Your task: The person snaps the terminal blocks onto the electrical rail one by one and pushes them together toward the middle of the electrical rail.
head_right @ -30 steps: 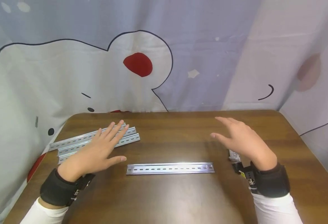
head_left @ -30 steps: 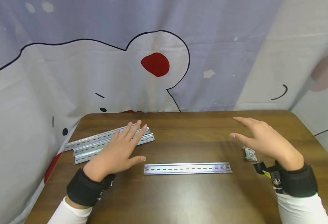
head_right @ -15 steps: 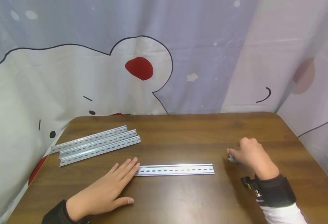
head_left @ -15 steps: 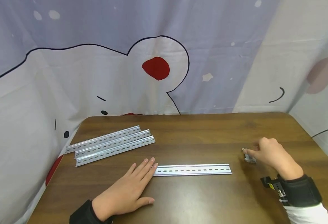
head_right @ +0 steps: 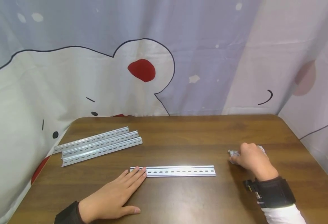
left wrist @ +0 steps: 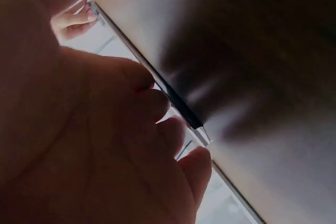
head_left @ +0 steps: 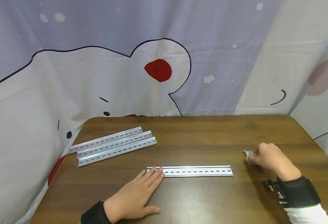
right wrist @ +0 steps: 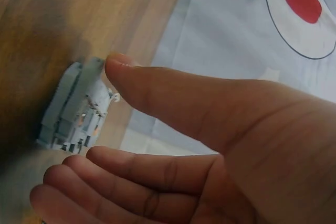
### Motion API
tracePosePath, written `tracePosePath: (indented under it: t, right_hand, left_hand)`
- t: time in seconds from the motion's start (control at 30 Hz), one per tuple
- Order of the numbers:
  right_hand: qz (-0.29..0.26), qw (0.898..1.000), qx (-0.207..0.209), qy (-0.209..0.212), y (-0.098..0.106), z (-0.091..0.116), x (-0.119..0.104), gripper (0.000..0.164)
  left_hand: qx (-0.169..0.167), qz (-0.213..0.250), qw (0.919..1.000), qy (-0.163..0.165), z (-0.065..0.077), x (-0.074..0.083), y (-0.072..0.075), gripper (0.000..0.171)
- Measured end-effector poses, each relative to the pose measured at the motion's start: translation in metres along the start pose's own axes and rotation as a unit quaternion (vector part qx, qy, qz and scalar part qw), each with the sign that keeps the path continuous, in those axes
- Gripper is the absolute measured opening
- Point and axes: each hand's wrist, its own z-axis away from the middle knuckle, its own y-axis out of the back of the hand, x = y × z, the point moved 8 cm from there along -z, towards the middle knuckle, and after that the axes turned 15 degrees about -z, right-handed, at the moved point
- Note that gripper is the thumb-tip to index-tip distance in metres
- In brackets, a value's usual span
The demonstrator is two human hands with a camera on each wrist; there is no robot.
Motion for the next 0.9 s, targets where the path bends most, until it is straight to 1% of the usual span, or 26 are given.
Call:
tracePosePath:
  t: [0.17,0.33,0.37,0.43,0.53,0.57,0.67,0.73,0.83,0.9]
  right_hand:
    - [-0.002,1.0,0.016,0.003,-0.002,-0.003,0.002,0.043]
    - [0.0,0.999,0.031,0.012,-0.001,-0.004,-0.002,0.053]
    - [0.001,0.999,0.033,0.017,-0.001,-0.004,-0.004,0.053]
    - [0.004,0.999,0.036,0.027,0.0,-0.004,-0.007,0.044]
    - [0.004,0.999,0.038,0.028,0.001,-0.001,-0.012,0.026]
    - [0.004,0.999,0.038,0.028,0.002,-0.001,-0.013,0.022]
    - [0.0,0.999,0.04,0.035,0.002,0.003,-0.02,0.019]
    - [-0.008,0.998,0.044,0.053,0.003,0.005,-0.027,0.02]
    - [-0.031,0.995,0.043,0.081,0.001,0.008,-0.041,0.018]
    - [-0.051,0.994,0.032,0.09,-0.002,0.011,-0.05,0.015]
  left_hand:
    - [-0.008,0.008,0.9999,0.001,-0.002,0.0,-0.002,0.093]
    - [-0.017,0.027,0.9995,0.002,-0.001,-0.002,-0.005,0.093]
    - [-0.019,0.031,0.9993,0.003,-0.001,-0.002,-0.005,0.093]
    - [-0.015,0.035,0.9993,0.004,-0.001,-0.003,-0.005,0.094]
    - [-0.013,0.041,0.999,0.005,-0.001,-0.004,-0.005,0.095]
    - [-0.014,0.043,0.9989,0.006,-0.001,-0.004,-0.005,0.095]
    - [-0.022,0.045,0.9987,0.009,-0.001,-0.003,-0.005,0.095]
    - [-0.028,0.044,0.9986,0.009,-0.001,-0.003,-0.005,0.094]
    - [-0.034,0.042,0.9985,0.01,-0.001,-0.002,-0.004,0.094]
    - [-0.034,0.039,0.9986,0.011,-0.001,-0.002,-0.004,0.094]
